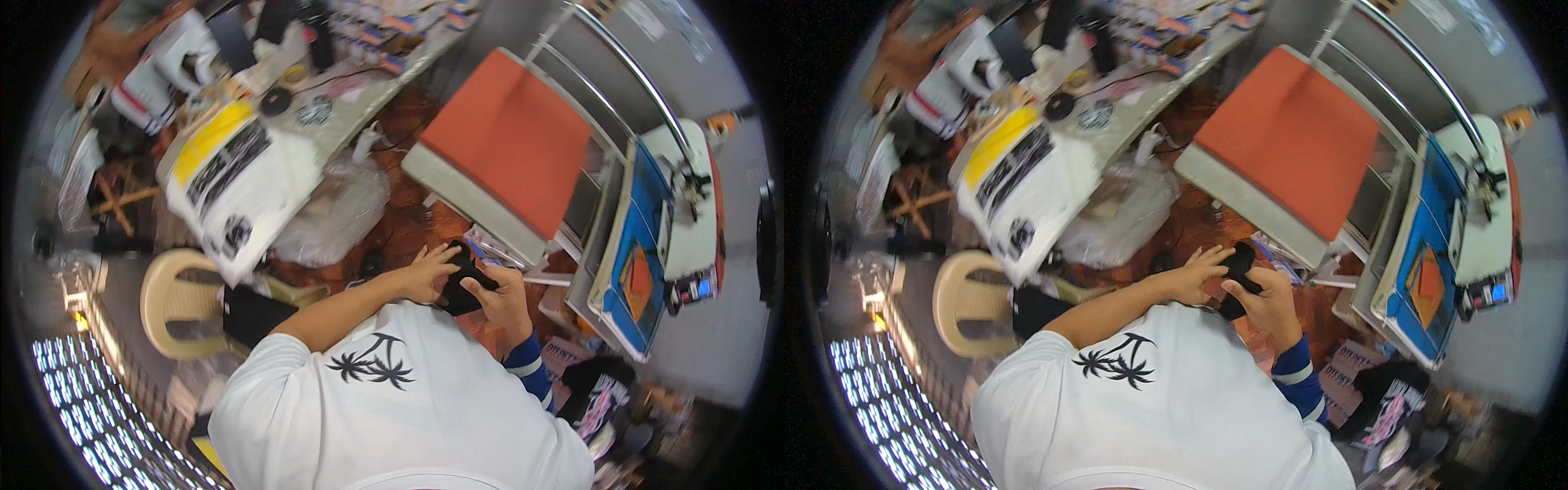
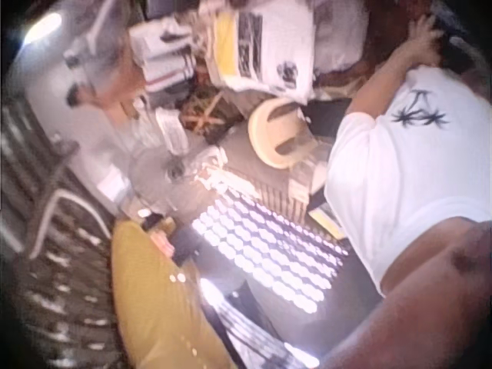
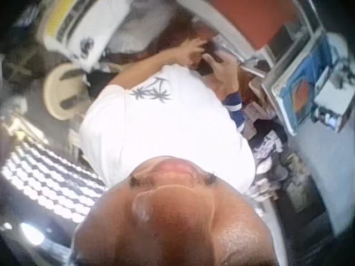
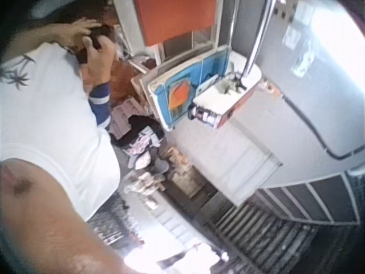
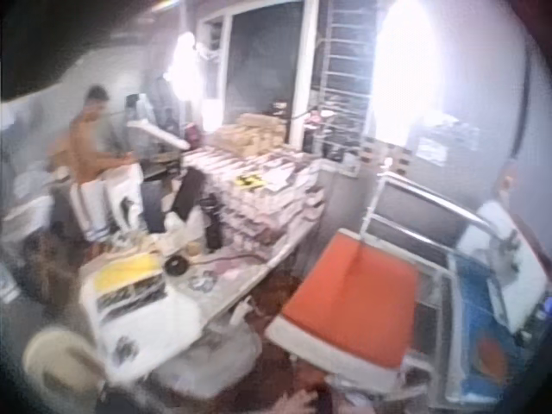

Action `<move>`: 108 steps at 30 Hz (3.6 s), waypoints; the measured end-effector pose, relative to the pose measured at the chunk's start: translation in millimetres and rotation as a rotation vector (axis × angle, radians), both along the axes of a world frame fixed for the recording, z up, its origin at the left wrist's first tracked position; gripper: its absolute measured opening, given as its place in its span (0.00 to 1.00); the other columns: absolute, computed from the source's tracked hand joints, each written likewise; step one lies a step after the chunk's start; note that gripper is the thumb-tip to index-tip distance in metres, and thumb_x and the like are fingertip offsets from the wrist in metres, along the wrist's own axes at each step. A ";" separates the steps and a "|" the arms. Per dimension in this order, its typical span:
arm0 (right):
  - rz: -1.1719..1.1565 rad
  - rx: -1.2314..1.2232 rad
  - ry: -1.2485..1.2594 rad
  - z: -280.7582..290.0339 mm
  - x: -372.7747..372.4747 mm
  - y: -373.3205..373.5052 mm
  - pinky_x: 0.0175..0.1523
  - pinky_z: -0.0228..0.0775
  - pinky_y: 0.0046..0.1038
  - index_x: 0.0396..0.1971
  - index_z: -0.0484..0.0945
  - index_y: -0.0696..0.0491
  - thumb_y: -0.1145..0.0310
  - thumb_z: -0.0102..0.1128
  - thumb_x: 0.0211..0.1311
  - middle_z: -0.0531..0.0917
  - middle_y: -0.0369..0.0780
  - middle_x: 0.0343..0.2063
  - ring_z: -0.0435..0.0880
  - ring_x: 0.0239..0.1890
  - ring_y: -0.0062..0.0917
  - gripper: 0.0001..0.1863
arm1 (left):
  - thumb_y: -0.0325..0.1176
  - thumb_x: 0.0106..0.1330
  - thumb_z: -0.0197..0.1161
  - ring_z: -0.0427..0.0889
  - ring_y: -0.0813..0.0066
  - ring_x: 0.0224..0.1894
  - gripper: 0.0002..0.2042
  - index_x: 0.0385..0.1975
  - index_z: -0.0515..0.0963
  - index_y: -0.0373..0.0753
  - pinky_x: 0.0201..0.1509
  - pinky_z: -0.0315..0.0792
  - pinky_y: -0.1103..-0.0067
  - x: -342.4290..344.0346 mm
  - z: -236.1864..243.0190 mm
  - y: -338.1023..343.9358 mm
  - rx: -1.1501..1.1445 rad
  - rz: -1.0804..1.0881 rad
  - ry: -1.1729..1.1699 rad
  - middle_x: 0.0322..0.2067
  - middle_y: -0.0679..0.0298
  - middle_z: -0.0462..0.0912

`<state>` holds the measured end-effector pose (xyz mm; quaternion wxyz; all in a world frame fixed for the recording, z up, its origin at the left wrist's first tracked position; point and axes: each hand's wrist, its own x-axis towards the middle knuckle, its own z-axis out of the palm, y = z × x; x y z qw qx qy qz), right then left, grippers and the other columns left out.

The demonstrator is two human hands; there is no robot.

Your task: The person places Batman and DC Comics transfer designs onto black t-shirts, aligns them on a heat press, and operates the machine to apply the graphics. The person handles multiple shirts and transfers, flipping shirts and repositioning materials between presses.

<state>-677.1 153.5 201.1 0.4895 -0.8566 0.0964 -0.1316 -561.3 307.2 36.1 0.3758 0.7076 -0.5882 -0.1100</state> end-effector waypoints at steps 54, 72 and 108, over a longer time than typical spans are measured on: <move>-0.939 1.418 0.047 -160.6 6.1 -246.0 0.61 0.74 0.37 0.61 0.77 0.58 0.42 0.56 0.73 0.86 0.46 0.51 0.84 0.53 0.34 0.34 | 0.49 0.78 0.57 0.85 0.66 0.47 0.19 0.50 0.83 0.38 0.55 0.75 0.70 300.0 40.4 -141.1 0.373 0.568 1.604 0.45 0.60 0.87; -1.066 1.042 -0.206 -134.7 -86.1 -180.7 0.53 0.78 0.27 0.42 0.79 0.54 0.67 0.60 0.75 0.86 0.36 0.41 0.85 0.43 0.23 0.07 | 0.36 0.77 0.61 0.72 0.85 0.33 0.11 0.32 0.75 0.37 0.37 0.70 0.81 276.0 24.1 -28.2 0.040 0.641 1.115 0.30 0.72 0.76; -0.346 0.032 0.236 -49.4 186.0 -224.4 0.52 0.77 0.33 0.56 0.77 0.54 0.67 0.65 0.67 0.85 0.40 0.44 0.85 0.47 0.32 0.19 | 0.22 0.57 0.70 0.87 0.52 0.43 0.14 0.45 0.82 0.37 0.46 0.79 0.67 265.7 160.8 -234.1 0.140 -0.066 0.039 0.38 0.54 0.87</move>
